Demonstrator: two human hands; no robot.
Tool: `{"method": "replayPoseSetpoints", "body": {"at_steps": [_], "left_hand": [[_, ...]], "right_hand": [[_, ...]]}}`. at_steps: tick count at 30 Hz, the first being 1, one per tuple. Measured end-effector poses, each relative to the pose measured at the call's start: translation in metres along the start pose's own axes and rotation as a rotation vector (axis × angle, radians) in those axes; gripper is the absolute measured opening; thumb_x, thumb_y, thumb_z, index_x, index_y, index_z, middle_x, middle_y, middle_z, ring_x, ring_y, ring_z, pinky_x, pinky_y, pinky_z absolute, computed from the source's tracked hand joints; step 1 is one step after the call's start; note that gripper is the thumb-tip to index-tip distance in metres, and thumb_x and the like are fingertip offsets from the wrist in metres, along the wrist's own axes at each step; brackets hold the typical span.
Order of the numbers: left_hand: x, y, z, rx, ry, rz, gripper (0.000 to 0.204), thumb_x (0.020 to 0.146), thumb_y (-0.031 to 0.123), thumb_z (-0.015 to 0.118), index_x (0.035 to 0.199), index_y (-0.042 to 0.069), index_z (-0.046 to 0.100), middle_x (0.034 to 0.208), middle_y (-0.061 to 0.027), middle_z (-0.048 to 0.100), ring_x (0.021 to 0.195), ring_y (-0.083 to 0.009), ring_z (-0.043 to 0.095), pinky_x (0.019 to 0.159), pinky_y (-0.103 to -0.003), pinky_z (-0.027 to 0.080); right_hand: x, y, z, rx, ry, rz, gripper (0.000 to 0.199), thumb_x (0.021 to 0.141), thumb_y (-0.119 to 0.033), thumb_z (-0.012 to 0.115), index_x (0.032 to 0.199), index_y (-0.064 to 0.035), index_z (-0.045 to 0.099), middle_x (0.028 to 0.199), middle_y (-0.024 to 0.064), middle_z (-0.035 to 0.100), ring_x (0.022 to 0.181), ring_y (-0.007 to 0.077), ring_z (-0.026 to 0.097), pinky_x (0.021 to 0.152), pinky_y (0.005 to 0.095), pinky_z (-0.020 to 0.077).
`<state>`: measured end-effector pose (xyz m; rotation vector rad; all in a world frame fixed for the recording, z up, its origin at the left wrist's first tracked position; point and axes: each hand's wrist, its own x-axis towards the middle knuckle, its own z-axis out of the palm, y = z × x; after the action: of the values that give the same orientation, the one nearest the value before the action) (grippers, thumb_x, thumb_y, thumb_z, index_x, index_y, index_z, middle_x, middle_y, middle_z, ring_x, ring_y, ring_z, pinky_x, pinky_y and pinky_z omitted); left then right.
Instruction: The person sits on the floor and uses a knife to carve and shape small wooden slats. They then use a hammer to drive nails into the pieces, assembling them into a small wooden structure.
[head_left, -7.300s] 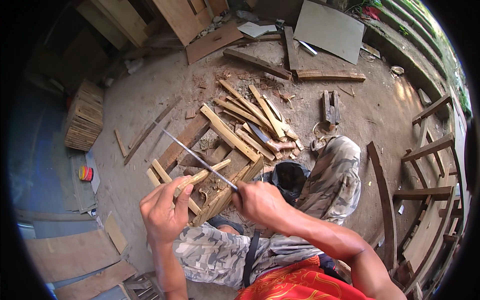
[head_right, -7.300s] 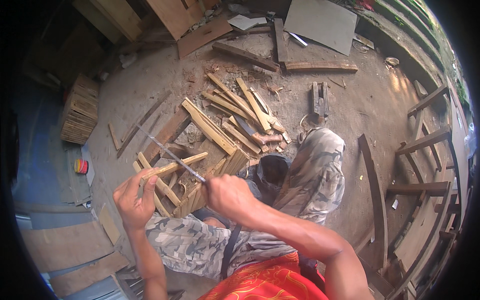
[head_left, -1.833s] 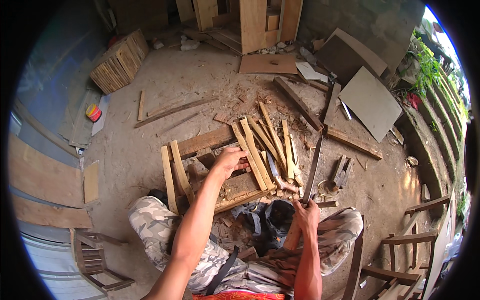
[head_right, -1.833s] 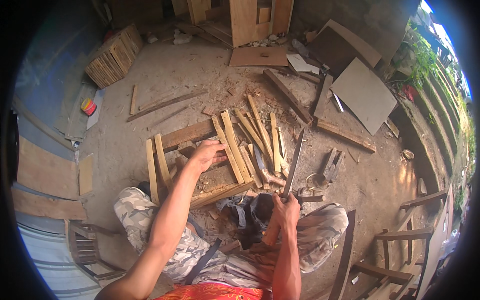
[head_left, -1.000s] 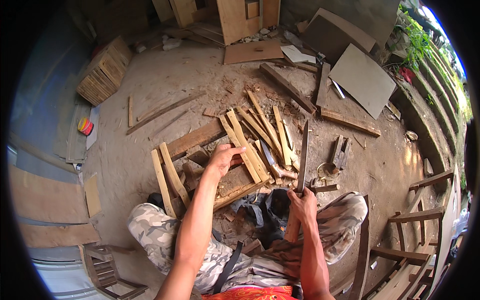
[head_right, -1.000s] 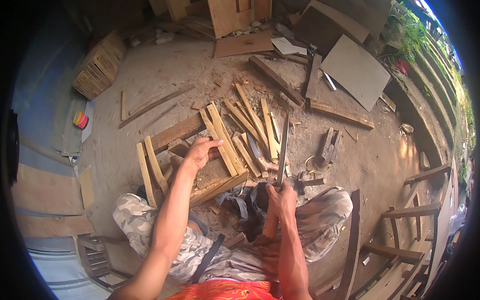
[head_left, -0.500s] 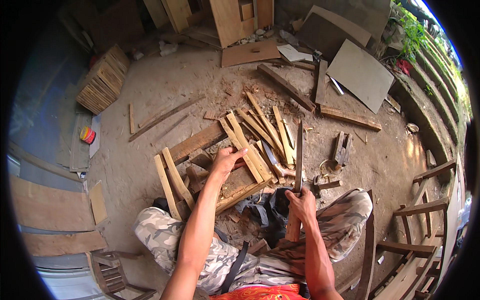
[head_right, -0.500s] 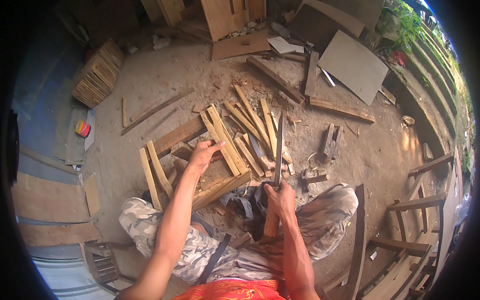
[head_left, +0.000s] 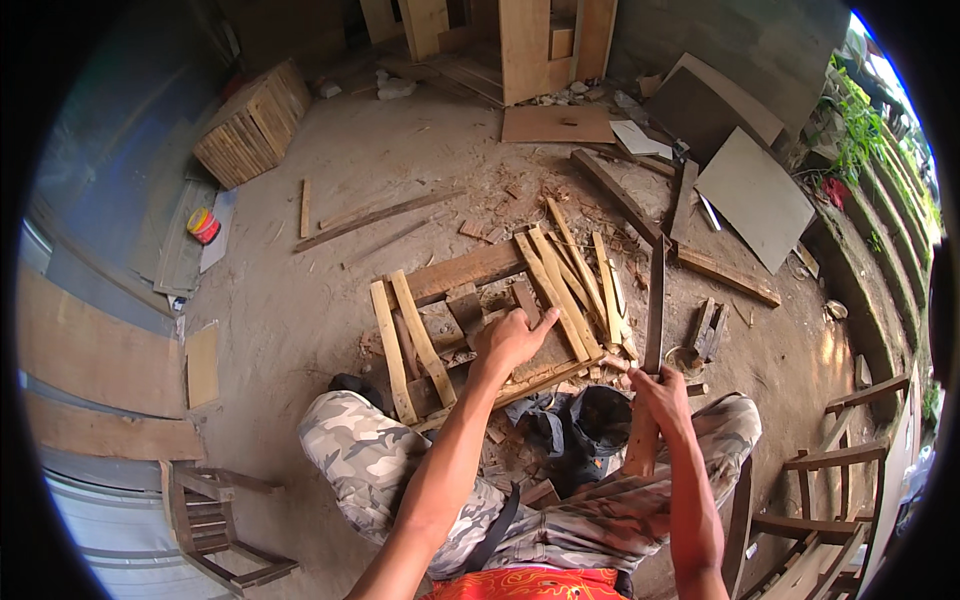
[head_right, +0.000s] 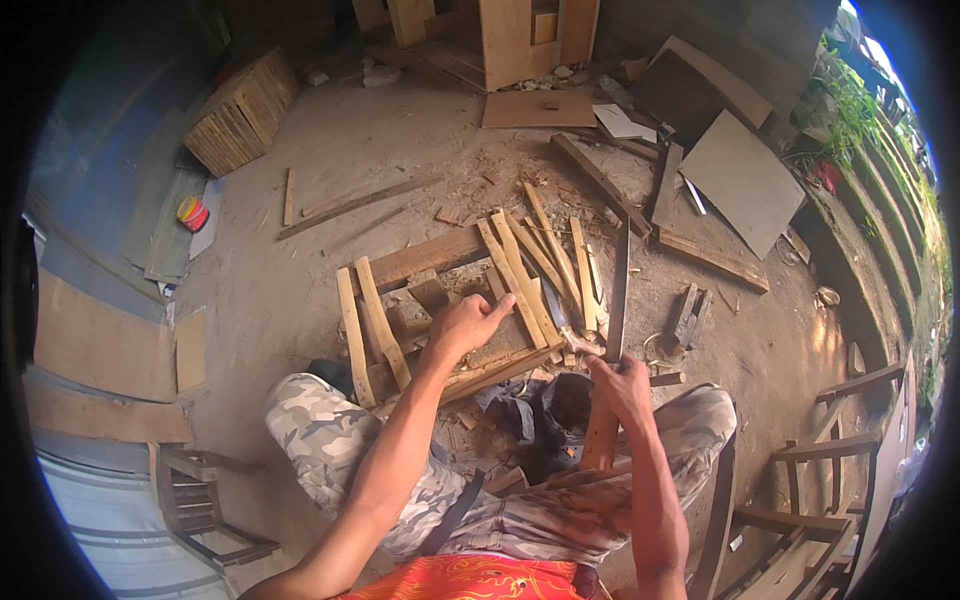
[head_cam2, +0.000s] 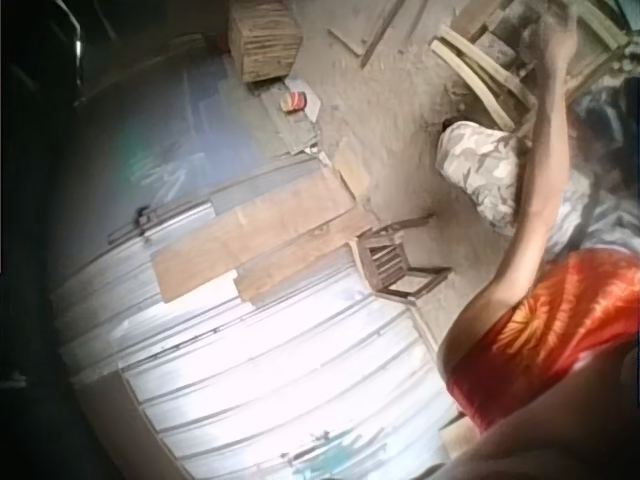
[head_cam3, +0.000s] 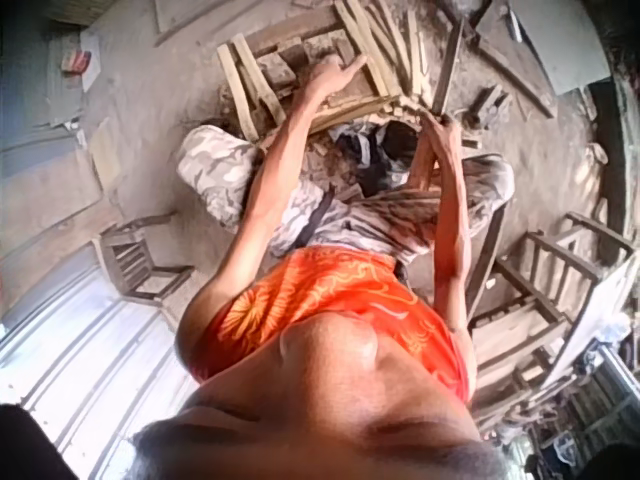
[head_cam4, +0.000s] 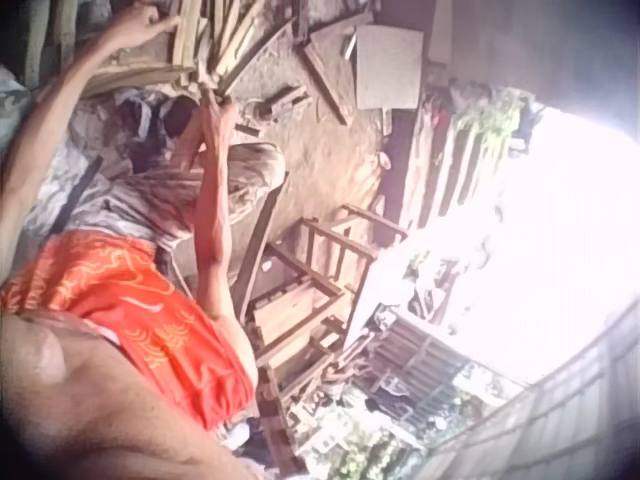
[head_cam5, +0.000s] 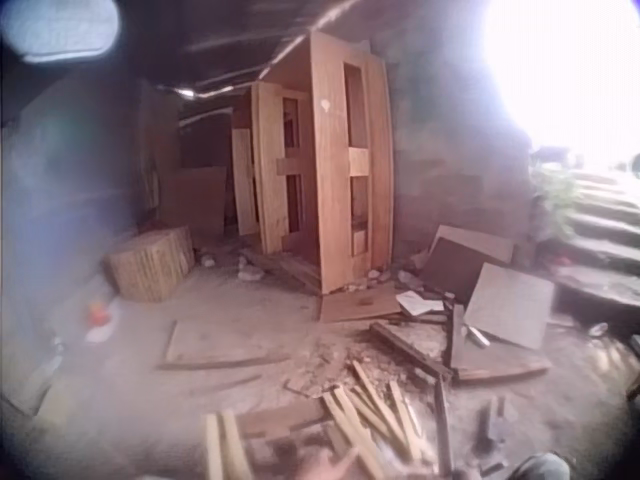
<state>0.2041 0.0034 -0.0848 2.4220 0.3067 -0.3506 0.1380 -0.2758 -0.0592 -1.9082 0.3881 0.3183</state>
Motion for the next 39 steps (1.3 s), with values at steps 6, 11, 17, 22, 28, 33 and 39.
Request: {"method": "replayPoseSetpoints", "body": {"at_steps": [6,11,17,22,28,33,39], "left_hand": [[-0.035,-0.009,0.006,0.137,0.066,0.1,0.084,0.102,0.072,0.029,0.099,0.0,0.073,0.094,-0.0242,0.075,0.091,-0.0416,0.073,0.087,-0.055,0.053],[-0.035,-0.008,0.001,0.122,-0.066,0.037,0.067,0.106,0.058,0.036,0.092,0.003,0.071,0.091,-0.0235,0.074,0.09,-0.0417,0.071,0.081,-0.054,0.053],[-0.026,-0.051,-0.056,0.297,0.399,-0.015,0.048,0.105,0.028,0.044,0.148,0.006,0.051,0.161,-0.0252,0.033,0.153,-0.0403,0.025,0.124,-0.067,0.004],[-0.03,-0.107,-0.101,0.295,0.243,-0.296,0.086,0.099,0.042,0.055,0.166,0.012,0.01,0.171,-0.0227,-0.004,0.158,-0.0405,0.003,0.125,-0.062,0.003],[-0.039,-0.133,-0.1,0.203,0.293,-0.223,0.089,0.097,0.042,0.057,0.166,0.014,0.008,0.172,-0.0196,-0.002,0.157,-0.0403,0.013,0.126,-0.056,0.016],[-0.044,-0.138,-0.088,0.195,0.341,-0.213,0.079,0.101,0.039,0.048,0.165,0.012,0.011,0.171,-0.0225,0.002,0.155,-0.0434,0.019,0.125,-0.055,0.019],[-0.045,-0.135,-0.073,0.266,0.419,-0.237,0.073,0.103,0.036,0.04,0.165,0.009,0.012,0.17,-0.0241,0.003,0.155,-0.0446,0.016,0.123,-0.062,0.017]], "right_hand": [[0.039,-0.01,0.016,0.092,-0.06,-0.015,0.035,0.094,-0.029,0.075,0.105,0.0033,0.069,0.079,0.0074,0.068,0.06,0.0153,0.065,0.053,0.03,0.0532],[0.057,-0.012,0.035,0.039,-0.013,-0.061,0.046,0.095,-0.039,0.073,0.101,0.0064,0.069,0.081,0.0128,0.07,0.061,0.0192,0.068,0.053,0.0317,0.0541],[0.057,-0.023,0.039,0.097,0.033,-0.096,0.044,0.093,-0.038,0.075,0.096,0.0048,0.067,0.08,0.0135,0.071,0.057,0.019,0.066,0.051,0.0324,0.0524],[0.059,-0.021,0.042,0.048,0.045,-0.094,0.046,0.095,-0.039,0.071,0.096,0.0065,0.071,0.08,0.0125,0.071,0.06,0.0181,0.066,0.056,0.0324,0.0525],[0.059,-0.022,0.043,0.013,0.028,-0.124,0.049,0.093,-0.041,0.071,0.099,0.0077,0.072,0.08,0.0114,0.072,0.066,0.016,0.065,0.058,0.0316,0.051],[0.053,-0.024,0.042,0.04,0.019,-0.113,0.047,0.095,-0.039,0.071,0.101,0.0075,0.071,0.084,0.0117,0.072,0.067,0.0146,0.065,0.06,0.0308,0.0525],[0.046,-0.025,0.04,0.062,0.008,-0.111,0.043,0.096,-0.036,0.071,0.101,0.0066,0.071,0.083,0.0121,0.073,0.066,0.0138,0.065,0.059,0.0297,0.0525]]}}
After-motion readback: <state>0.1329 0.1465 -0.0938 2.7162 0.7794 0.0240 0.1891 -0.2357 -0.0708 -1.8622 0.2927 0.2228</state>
